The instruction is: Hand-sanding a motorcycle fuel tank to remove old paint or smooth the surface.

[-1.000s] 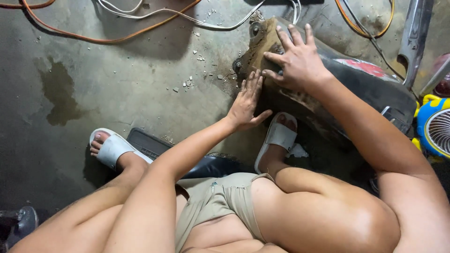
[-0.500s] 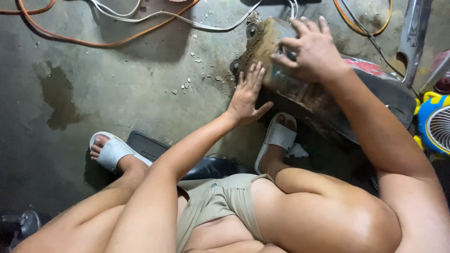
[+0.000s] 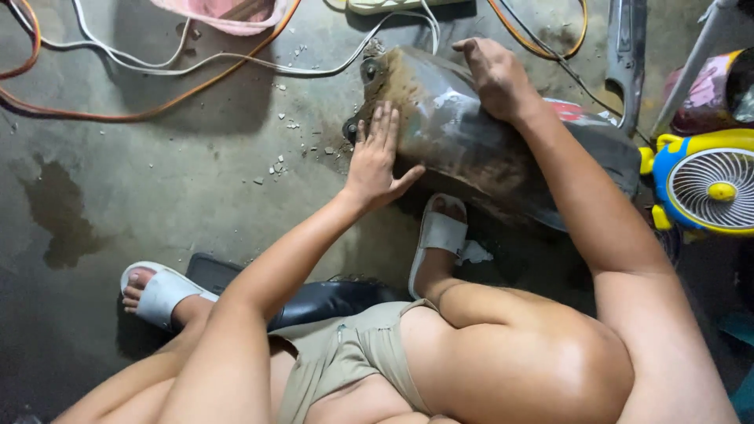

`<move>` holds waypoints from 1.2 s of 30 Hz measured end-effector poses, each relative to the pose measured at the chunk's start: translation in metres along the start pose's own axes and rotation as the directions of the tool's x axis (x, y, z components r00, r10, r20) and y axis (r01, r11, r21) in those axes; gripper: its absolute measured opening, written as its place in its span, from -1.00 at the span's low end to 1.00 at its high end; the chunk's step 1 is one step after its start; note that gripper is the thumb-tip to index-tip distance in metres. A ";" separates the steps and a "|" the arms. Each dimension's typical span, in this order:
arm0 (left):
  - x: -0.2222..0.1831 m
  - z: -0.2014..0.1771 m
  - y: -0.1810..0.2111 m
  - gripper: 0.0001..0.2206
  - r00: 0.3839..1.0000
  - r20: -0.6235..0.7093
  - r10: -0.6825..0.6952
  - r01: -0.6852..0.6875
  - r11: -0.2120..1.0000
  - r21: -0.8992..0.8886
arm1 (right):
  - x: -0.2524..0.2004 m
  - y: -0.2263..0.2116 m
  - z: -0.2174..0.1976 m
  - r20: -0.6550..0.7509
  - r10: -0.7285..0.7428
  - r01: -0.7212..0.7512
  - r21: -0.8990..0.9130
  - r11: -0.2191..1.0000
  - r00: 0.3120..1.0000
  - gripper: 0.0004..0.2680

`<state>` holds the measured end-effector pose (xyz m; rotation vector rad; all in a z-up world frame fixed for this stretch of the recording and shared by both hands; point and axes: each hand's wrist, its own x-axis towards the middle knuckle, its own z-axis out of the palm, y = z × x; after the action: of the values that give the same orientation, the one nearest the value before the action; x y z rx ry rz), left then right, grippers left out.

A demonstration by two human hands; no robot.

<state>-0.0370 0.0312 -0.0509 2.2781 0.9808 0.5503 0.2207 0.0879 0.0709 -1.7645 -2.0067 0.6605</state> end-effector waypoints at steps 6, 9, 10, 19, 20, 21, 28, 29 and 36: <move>0.009 -0.001 0.001 -0.03 0.994 -0.048 -0.100 0.104 0.991 0.089 | -0.001 -0.002 0.006 0.014 -0.155 0.156 -0.021 0.988 0.988 -0.61; -0.001 -0.004 0.006 -0.01 0.997 0.007 -0.073 0.073 0.997 0.024 | -0.005 -0.008 -0.003 -0.001 -0.110 0.110 -0.034 0.993 0.994 -0.60; 0.000 -0.003 0.005 -0.01 0.997 0.011 -0.077 0.077 0.997 0.032 | -0.005 -0.010 -0.004 0.013 -0.080 0.080 -0.006 0.997 0.997 -0.59; -0.003 0.000 -0.001 -0.05 0.998 -0.002 -0.063 0.063 0.998 -0.003 | -0.005 -0.012 -0.004 0.024 -0.046 0.045 0.031 0.999 0.999 -0.56; -0.012 0.000 -0.002 -0.02 0.998 0.041 -0.048 0.048 0.999 0.008 | -0.006 -0.013 -0.004 0.043 0.029 -0.031 0.045 0.998 0.999 -0.48; -0.005 0.002 -0.002 -0.02 0.998 0.043 -0.045 0.045 0.999 0.008 | -0.006 -0.013 -0.004 0.040 0.032 -0.034 0.045 0.998 0.999 -0.48; 0.015 -0.005 0.000 -0.08 0.993 0.001 -0.116 0.116 0.993 0.009 | -0.006 -0.014 -0.002 0.022 -0.020 0.019 0.072 0.997 1.000 -0.47; 0.009 -0.005 0.002 -0.07 0.997 0.003 -0.073 0.073 0.997 -0.006 | -0.007 -0.012 -0.004 0.004 -0.014 0.013 0.104 0.994 1.000 -0.49; 0.023 0.003 -0.004 -0.05 0.993 -0.036 -0.115 0.117 0.992 0.039 | -0.001 -0.011 -0.002 0.021 0.052 -0.054 0.098 0.994 0.998 -0.43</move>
<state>-0.0223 0.0497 -0.0521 2.2367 1.1425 0.5250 0.2130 0.0864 0.0793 -1.7654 -1.9108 0.7808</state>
